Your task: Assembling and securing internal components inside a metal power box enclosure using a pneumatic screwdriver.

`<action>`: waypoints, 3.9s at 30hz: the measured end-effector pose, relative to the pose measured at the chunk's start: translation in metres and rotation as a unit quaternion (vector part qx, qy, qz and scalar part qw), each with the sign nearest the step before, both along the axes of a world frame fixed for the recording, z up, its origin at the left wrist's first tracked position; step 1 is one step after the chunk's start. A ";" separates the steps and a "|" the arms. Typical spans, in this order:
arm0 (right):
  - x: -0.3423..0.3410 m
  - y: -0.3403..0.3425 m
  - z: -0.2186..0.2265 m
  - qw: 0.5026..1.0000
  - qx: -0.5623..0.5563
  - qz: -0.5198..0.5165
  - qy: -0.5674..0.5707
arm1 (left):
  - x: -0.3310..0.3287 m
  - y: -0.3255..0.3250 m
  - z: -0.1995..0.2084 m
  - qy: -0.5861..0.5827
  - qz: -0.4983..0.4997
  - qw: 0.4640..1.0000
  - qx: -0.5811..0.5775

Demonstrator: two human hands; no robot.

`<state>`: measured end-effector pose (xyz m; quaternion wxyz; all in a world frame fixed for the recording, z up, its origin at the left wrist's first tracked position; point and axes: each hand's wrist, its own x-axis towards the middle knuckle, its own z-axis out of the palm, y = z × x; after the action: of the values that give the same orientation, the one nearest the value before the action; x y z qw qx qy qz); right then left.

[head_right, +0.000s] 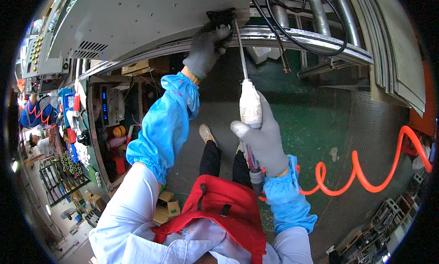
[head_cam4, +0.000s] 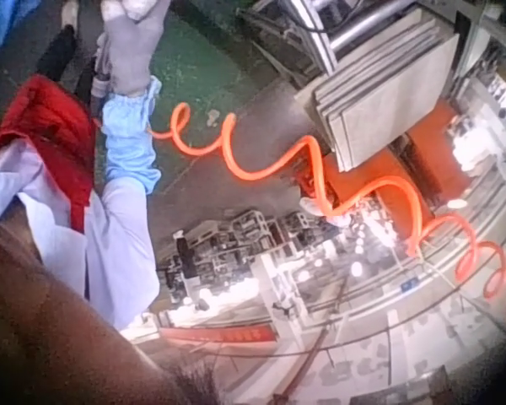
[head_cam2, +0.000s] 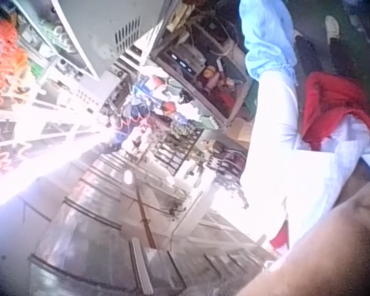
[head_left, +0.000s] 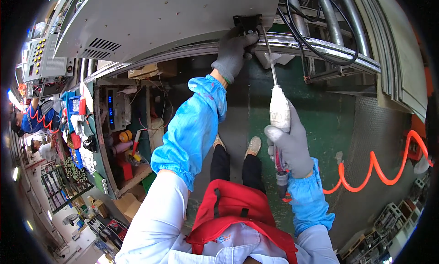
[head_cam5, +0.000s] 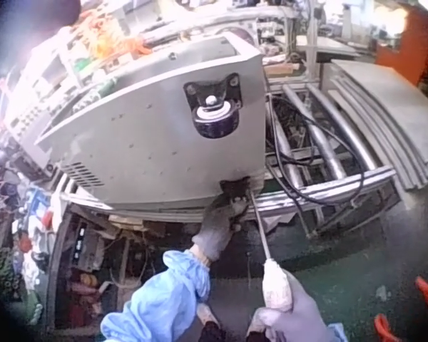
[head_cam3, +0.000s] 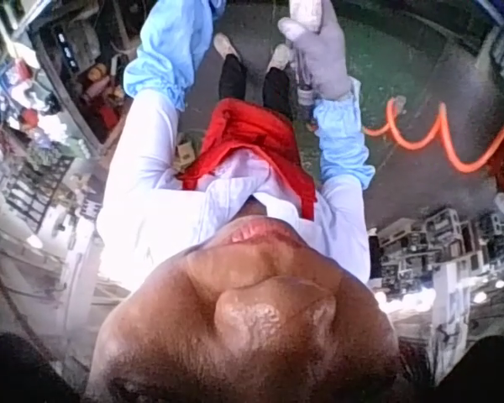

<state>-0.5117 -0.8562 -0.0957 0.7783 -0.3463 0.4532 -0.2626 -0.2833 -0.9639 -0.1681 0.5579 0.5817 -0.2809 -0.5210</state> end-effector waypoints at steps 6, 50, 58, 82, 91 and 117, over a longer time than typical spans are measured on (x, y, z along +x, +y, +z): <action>0.006 0.002 -0.001 0.999 0.020 0.031 0.035 | -0.003 0.002 0.008 -0.037 0.016 0.999 0.016; 0.024 0.016 -0.046 0.984 -0.163 -0.018 0.068 | 0.003 0.000 0.001 -0.022 -0.012 1.000 0.000; 0.017 0.009 -0.025 0.995 -0.082 -0.002 0.060 | 0.006 -0.001 -0.003 -0.031 -0.020 0.999 0.012; 0.014 0.025 -0.023 0.994 -0.092 0.025 0.047 | 0.003 -0.002 -0.015 -0.103 -0.059 0.992 -0.045; -0.020 0.058 0.006 0.996 0.032 0.061 0.064 | 0.005 0.030 -0.026 -0.238 0.016 0.965 -0.109; -0.055 0.088 0.010 0.967 -0.045 0.228 0.105 | 0.023 0.108 0.022 0.296 0.022 0.954 0.039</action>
<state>-0.5664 -0.7679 -0.0860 0.7492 -0.5005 0.4296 -0.0607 -0.2607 -0.8562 -0.1465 0.6045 0.4289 -0.0696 -0.6677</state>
